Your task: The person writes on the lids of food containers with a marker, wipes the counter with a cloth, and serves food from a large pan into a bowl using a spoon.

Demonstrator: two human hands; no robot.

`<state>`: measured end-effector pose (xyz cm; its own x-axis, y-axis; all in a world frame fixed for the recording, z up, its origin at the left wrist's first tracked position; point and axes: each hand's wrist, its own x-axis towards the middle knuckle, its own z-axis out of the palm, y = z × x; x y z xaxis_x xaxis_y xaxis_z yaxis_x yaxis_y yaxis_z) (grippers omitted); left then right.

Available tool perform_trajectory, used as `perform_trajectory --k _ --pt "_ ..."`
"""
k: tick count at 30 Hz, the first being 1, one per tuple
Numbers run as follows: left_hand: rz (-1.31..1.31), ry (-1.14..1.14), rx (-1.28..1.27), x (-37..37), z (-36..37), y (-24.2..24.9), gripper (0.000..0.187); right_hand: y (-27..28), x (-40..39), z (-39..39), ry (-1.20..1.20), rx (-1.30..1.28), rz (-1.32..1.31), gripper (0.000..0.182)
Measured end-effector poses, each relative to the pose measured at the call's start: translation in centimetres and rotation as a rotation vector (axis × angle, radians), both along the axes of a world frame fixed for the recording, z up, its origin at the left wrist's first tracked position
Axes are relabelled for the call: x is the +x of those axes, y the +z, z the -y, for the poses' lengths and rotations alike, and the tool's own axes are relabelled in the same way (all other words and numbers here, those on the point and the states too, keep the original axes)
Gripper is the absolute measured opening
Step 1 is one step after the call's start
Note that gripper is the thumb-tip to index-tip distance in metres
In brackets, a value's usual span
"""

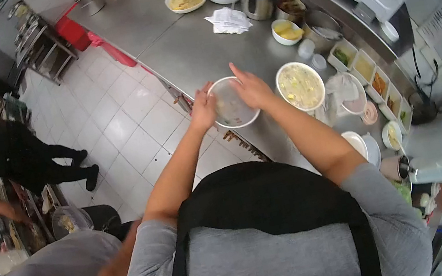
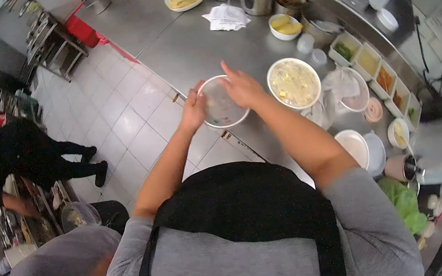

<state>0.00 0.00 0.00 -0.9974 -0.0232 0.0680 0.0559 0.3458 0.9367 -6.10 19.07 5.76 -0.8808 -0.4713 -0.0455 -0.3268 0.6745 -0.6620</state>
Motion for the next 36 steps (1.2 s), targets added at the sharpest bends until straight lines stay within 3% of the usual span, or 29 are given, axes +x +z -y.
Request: perform_trajectory --k 2,3,5,7,8,10,13,15,16,19,21,23,25,26,27,28,31,32,33,34,35,36 --pt "-0.029 0.084 -0.179 -0.1 -1.1 -0.8 0.046 1.1 1.7 -0.2 -0.118 0.142 -0.344 0.052" --pt "-0.217 0.209 -0.329 -1.7 1.1 2.1 0.047 2.5 1.3 2.4 -0.127 -0.068 -0.53 0.051" --pt "-0.488 0.459 -0.37 0.5 -2.3 4.7 0.049 4.5 4.5 1.1 -0.084 -0.232 -0.829 0.048" --pt "-0.474 0.077 -0.649 3.5 -4.3 7.1 0.053 5.7 8.6 -0.8 0.061 -0.327 -0.699 0.042" --pt "-0.469 -0.121 -0.788 4.0 -4.6 7.5 0.055 6.5 10.7 -2.3 0.084 -0.191 -0.548 0.04" --pt "-0.409 -0.172 -0.954 3.0 -5.4 7.2 0.058 7.8 14.2 -6.2 0.134 0.063 -0.228 0.036" --pt "-0.322 -0.137 -1.048 -0.3 -7.1 6.9 0.066 6.5 16.9 -11.2 -0.211 0.495 -0.179 0.029" --pt "-0.303 -0.099 -1.04 -2.7 -8.7 7.0 0.067 3.9 17.3 -12.8 -0.318 0.523 -0.128 0.027" --pt "-0.374 -0.07 -0.983 -2.8 -10.1 8.0 0.071 2.7 17.1 -13.5 -0.371 0.534 -0.103 0.026" --pt "-0.712 -0.306 -0.566 -1.1 -13.8 11.5 0.076 1.0 13.5 -16.0 -0.486 0.505 -0.116 0.016" --pt "-0.834 -0.48 -0.236 0.2 -16.6 13.8 0.082 6.9 12.4 -17.8 -0.735 0.243 -0.419 0.015" --pt "-0.826 -0.584 0.02 1.4 -19.6 16.3 0.085 15.7 13.2 -18.8 -0.799 0.114 -0.674 0.021" --pt "-0.734 -0.585 0.222 1.3 -23.2 18.9 0.085 22.3 14.5 -19.4 -0.517 -0.328 -0.833 0.019" --pt "-0.652 -0.61 0.244 0.5 -25.0 19.6 0.08 25.8 16.6 -18.2 -0.605 -0.422 -0.644 0.018" --pt "-0.571 -0.631 0.262 -0.4 -26.6 20.2 0.074 27.2 17.4 -18.4 -0.612 -0.483 -0.746 0.019" --pt "-0.496 -0.647 0.279 -0.4 -27.4 21.3 0.069 28.4 18.1 -18.5 -0.332 -0.8 -0.76 0.017" --pt "0.068 -0.793 1.105 1.9 -26.6 24.9 0.048 29.0 20.6 -17.7 -0.484 -0.735 -1.124 0.014" --pt "0.236 -0.885 1.245 1.8 -25.4 24.4 0.037 26.9 20.9 -17.1 -0.631 -0.469 -1.153 0.019" --pt "0.291 -1.05 1.298 4.1 -23.0 25.7 0.036 24.7 21.3 -16.5 -0.764 -0.195 -1.174 0.027" --pt "0.504 -0.988 1.299 6.0 -21.3 26.5 0.034 21.3 20.8 -15.7 -0.661 0.043 -1.212 0.03" --pt "0.351 -0.847 1.041 7.1 -20.1 25.8 0.035 17.7 21.3 -14.2 -0.509 -0.007 -0.899 0.034" --pt "0.202 -0.696 0.785 7.8 -18.8 24.3 0.036 15.4 22.6 -12.9 -0.406 -0.074 -0.775 0.034"
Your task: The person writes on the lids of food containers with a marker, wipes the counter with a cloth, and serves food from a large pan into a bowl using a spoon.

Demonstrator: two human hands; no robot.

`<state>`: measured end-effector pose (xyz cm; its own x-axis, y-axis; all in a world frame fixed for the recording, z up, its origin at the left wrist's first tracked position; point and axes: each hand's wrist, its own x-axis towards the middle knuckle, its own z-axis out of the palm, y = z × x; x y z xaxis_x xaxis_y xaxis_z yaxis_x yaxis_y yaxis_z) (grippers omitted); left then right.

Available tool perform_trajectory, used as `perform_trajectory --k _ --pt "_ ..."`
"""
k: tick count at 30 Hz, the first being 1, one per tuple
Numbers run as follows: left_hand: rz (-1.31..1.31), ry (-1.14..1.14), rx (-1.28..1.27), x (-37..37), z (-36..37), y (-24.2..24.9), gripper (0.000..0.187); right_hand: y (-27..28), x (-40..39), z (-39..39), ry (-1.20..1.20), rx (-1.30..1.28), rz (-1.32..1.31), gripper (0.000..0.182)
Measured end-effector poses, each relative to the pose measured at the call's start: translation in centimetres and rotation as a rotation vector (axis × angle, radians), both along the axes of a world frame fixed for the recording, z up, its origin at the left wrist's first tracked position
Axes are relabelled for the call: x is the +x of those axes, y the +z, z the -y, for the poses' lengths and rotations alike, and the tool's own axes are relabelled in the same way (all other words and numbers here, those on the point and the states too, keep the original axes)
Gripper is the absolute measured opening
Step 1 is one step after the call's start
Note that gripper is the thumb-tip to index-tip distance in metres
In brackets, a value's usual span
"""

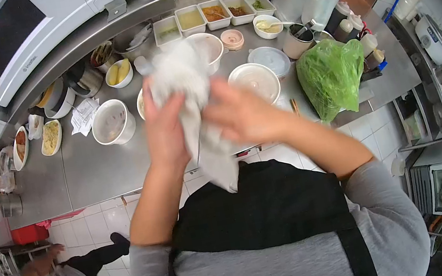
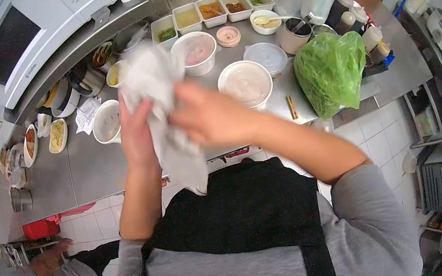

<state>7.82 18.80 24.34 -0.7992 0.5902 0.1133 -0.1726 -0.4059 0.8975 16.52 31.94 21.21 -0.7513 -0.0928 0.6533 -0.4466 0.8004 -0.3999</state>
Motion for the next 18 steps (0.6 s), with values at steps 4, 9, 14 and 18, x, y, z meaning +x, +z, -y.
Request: perform_trajectory --k 4,9,14,18 --pt "-0.13 0.22 -0.108 -4.9 11.7 -7.7 0.036 -4.8 3.2 -0.4 0.077 -0.131 0.209 0.032" --pt "-0.506 0.572 -0.73 -15.9 24.4 -11.6 0.048 -10.5 7.4 -7.0 -0.531 0.144 0.346 0.047" --pt "-0.558 0.408 -1.151 -22.1 17.6 -15.7 0.072 -14.0 5.7 -6.6 -0.535 0.186 0.278 0.055" --pt "-0.487 0.319 -1.263 -27.0 9.7 -18.4 0.085 -15.6 1.1 -4.6 -0.536 0.213 0.282 0.054"
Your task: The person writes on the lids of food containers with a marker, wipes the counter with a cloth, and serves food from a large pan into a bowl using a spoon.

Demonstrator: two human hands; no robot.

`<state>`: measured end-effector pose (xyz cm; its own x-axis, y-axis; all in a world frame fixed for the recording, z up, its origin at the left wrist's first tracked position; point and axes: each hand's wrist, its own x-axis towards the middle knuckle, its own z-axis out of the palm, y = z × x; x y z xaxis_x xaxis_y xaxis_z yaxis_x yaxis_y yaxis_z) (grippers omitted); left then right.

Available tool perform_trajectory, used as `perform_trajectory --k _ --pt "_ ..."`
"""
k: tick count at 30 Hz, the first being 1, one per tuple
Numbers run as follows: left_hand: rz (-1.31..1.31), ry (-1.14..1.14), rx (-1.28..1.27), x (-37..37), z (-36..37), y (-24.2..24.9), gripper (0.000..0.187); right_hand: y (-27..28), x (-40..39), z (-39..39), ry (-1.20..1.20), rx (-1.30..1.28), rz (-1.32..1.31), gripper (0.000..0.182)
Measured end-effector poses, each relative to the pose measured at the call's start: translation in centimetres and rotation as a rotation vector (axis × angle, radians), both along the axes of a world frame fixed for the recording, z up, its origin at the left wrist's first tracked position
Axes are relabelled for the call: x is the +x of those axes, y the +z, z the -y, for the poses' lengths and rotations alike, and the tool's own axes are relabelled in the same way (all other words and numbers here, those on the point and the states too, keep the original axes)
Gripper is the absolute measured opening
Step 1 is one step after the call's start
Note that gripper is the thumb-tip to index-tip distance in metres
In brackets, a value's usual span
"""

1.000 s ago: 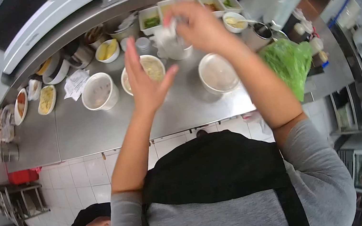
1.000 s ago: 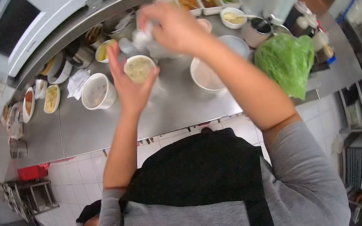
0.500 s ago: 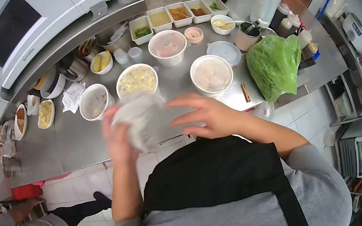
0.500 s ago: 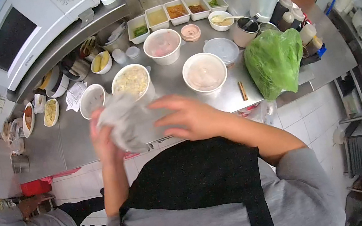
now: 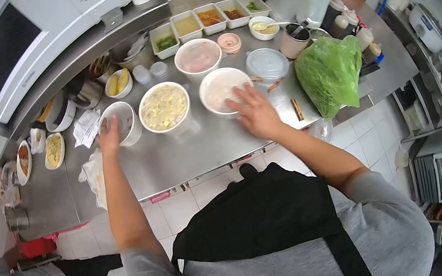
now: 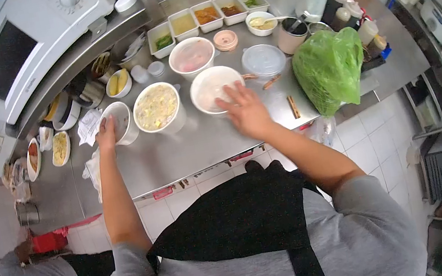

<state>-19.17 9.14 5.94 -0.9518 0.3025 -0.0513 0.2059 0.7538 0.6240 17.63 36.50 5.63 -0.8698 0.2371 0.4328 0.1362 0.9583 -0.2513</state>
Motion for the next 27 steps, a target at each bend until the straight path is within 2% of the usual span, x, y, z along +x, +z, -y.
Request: perform_trajectory --k 1,2,5,6,9,12,13,15,16,18,19,21,22,23,25,26,27 --pt "-0.011 0.001 -0.051 -0.1 -1.6 0.6 0.088 0.5 -0.7 0.9 -0.027 0.002 0.066 0.056" --pt "-0.084 -0.082 -0.26 -0.2 -3.3 1.1 0.088 1.1 -1.2 1.9 -0.057 0.004 0.129 0.058" --pt "-0.227 -0.164 -0.303 1.9 -7.2 1.7 0.089 1.6 -1.6 3.9 -0.091 -0.027 0.241 0.063" --pt "-0.225 -0.257 -0.322 0.6 -8.0 0.6 0.087 1.7 -1.5 4.0 -0.095 -0.044 0.265 0.065" --pt "-0.229 -0.266 -0.279 3.0 -8.8 1.7 0.086 3.5 0.1 2.9 -0.004 -0.14 0.361 0.072" --pt "-0.242 -0.412 -0.226 1.9 -8.2 1.0 0.084 4.6 1.7 1.4 0.094 -0.199 0.008 0.055" --pt "-0.28 -0.39 -0.201 1.7 -8.1 0.6 0.084 5.9 2.8 0.3 0.105 -0.164 -0.147 0.045" --pt "-0.398 -0.313 -0.099 1.3 -7.6 0.2 0.078 10.1 5.7 -3.4 0.139 -0.081 -0.456 0.025" --pt "-0.477 -0.261 -0.023 1.5 -7.5 0.2 0.072 11.7 7.6 -5.7 0.024 -0.063 -0.548 0.014" --pt "-0.543 -0.282 0.055 3.5 -7.7 2.6 0.058 14.3 12.5 -10.8 -0.217 -0.033 -0.727 0.009" --pt "-0.575 -0.29 0.094 4.8 -8.0 4.3 0.051 14.9 15.1 -14.3 -0.34 -0.011 -0.824 0.011" --pt "-0.617 -0.333 0.14 7.9 -9.2 6.8 0.043 16.0 20.7 -20.1 -0.619 -0.426 -0.753 0.022" --pt "-0.639 -0.351 0.161 9.9 -10.1 8.1 0.039 15.8 23.5 -24.1 -0.697 -0.397 -0.777 0.02" --pt "-0.593 -0.384 0.289 12.6 -11.4 9.6 0.038 14.9 26.2 -28.3 -0.773 -0.367 -0.8 0.021" --pt "-0.495 -0.438 0.545 19.9 -15.4 12.9 0.037 10.8 31.5 -37.0 -0.791 -0.584 -0.851 0.037" --pt "-0.525 -0.492 0.604 23.9 -17.6 14.4 0.042 8.4 33.5 -40.8 -0.791 -0.694 -0.871 0.047" --pt "-0.372 -0.557 0.681 26.8 -19.3 14.3 0.042 6.6 35.2 -43.6 -0.834 -0.831 -0.857 0.059"
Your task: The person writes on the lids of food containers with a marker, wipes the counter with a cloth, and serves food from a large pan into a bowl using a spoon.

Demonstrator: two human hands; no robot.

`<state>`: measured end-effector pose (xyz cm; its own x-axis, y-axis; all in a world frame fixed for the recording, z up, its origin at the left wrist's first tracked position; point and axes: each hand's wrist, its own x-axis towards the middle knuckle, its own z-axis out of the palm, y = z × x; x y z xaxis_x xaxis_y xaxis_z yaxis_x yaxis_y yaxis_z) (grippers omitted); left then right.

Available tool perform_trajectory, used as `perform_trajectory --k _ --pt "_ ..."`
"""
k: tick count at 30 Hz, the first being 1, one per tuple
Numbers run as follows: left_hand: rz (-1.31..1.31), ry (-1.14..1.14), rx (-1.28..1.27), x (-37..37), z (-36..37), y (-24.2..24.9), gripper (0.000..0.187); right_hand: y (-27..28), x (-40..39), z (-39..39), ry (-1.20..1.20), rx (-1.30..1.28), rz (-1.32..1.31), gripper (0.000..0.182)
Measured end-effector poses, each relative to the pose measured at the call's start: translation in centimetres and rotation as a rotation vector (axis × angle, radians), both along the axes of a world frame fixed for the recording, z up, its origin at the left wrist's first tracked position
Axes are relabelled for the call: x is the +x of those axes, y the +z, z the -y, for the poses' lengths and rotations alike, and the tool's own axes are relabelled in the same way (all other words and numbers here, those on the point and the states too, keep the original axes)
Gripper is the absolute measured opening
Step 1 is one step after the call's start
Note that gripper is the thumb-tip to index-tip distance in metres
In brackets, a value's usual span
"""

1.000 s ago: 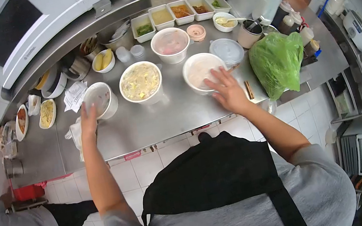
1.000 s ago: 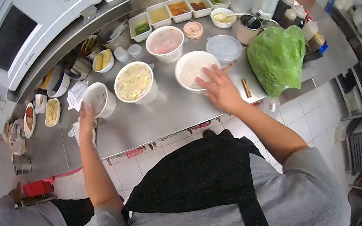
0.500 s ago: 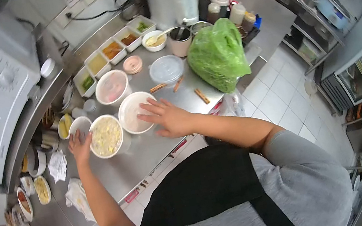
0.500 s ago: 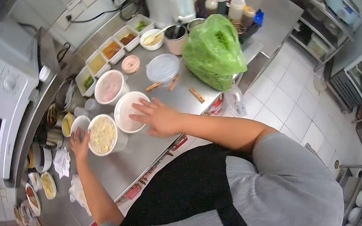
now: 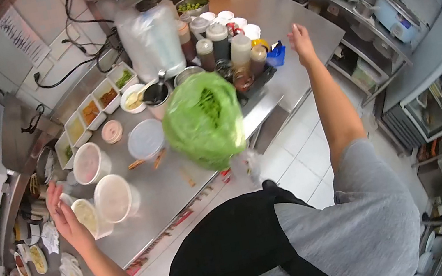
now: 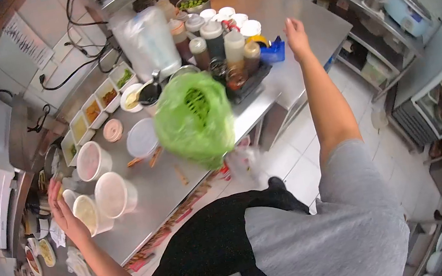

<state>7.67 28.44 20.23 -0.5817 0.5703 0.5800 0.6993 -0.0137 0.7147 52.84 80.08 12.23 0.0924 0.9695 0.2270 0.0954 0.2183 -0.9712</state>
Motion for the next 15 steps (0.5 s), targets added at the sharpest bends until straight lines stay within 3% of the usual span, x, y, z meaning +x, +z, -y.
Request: perform_trajectory --k 2,4,6,9,11,14,15 --pt "0.259 -0.237 0.041 5.7 -3.6 -0.4 0.045 -3.4 2.8 -4.9 0.021 -0.265 -0.068 0.084" --pt "0.322 -0.76 -0.056 14.3 -8.9 0.9 0.054 -6.8 4.1 -9.2 0.155 -0.378 -0.1 0.101" --pt "0.43 -0.97 -0.147 20.7 -14.4 -0.2 0.044 -10.2 4.4 -13.4 0.232 -0.409 -0.036 0.096" --pt "0.601 -1.084 -0.318 27.7 -22.5 -2.8 0.03 -10.8 3.7 -13.7 0.44 -0.452 0.035 0.088" --pt "0.75 -1.06 -0.454 31.3 -27.2 -5.1 0.028 -11.1 3.7 -12.6 0.531 -0.264 0.065 0.072" --pt "0.77 -1.067 -0.594 34.5 -33.1 -9.6 0.036 -11.6 5.0 -8.4 0.522 0.252 0.495 0.081" --pt "0.831 -1.003 -0.601 35.4 -34.7 -10.9 0.036 -11.6 5.1 -7.1 0.458 0.24 0.489 0.08"
